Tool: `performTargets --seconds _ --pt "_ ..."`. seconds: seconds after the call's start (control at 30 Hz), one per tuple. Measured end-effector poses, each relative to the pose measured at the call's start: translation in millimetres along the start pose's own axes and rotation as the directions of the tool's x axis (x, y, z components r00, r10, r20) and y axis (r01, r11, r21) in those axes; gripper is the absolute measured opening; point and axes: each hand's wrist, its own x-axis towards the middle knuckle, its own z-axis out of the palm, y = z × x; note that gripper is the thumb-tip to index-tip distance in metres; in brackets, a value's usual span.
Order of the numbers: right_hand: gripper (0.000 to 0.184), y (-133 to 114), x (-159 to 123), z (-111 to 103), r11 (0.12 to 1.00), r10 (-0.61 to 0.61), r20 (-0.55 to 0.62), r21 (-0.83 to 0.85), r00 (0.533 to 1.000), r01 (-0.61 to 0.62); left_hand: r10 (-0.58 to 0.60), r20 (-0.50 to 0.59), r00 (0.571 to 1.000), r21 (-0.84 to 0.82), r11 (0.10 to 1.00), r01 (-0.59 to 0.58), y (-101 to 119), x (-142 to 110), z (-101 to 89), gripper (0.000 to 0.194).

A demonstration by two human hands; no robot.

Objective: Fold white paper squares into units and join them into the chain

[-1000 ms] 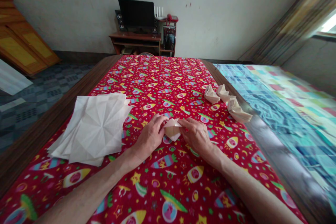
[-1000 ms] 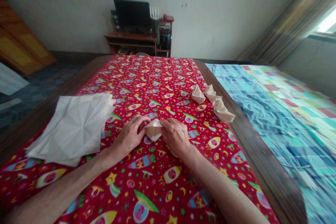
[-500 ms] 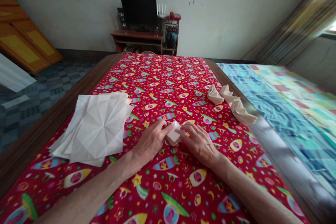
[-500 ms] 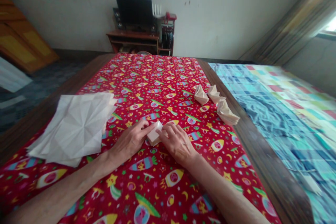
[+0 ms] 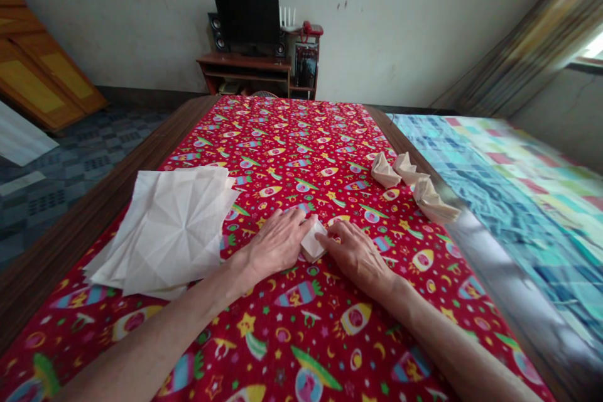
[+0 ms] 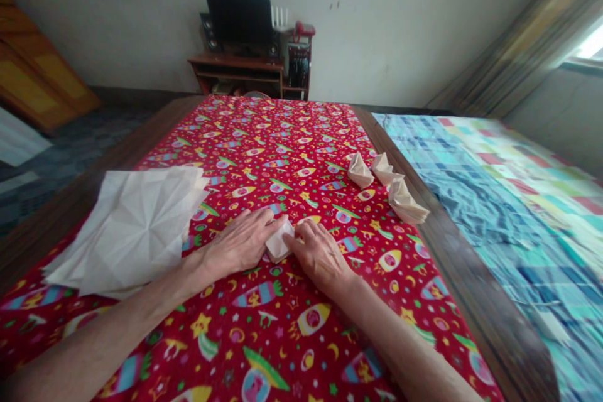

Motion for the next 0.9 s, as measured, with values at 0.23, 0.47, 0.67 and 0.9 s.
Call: performTargets --seconds 0.23,0.47,0.67,0.9 --pt "0.022 2 -2 4 1.0 0.014 -0.012 0.009 1.0 -0.014 0.008 -0.053 0.999 0.038 0.999 -0.006 5 -14 -2.6 0.04" --pt "0.024 0 -9 0 1.0 -0.023 -0.05 0.013 0.998 0.024 0.078 -0.213 0.974 -0.135 0.985 -0.108 1 -27 5.6 0.025" --pt "0.019 -4 -9 -6 0.996 -0.081 -0.042 0.031 0.996 0.082 0.022 -0.271 0.962 -0.233 0.969 -0.088 -1 -25 11.1 0.021" --pt "0.017 -4 -6 0 0.997 -0.069 -0.013 0.029 0.998 0.07 0.085 -0.225 0.971 -0.118 0.987 -0.113 2 -25 1.8 0.019"
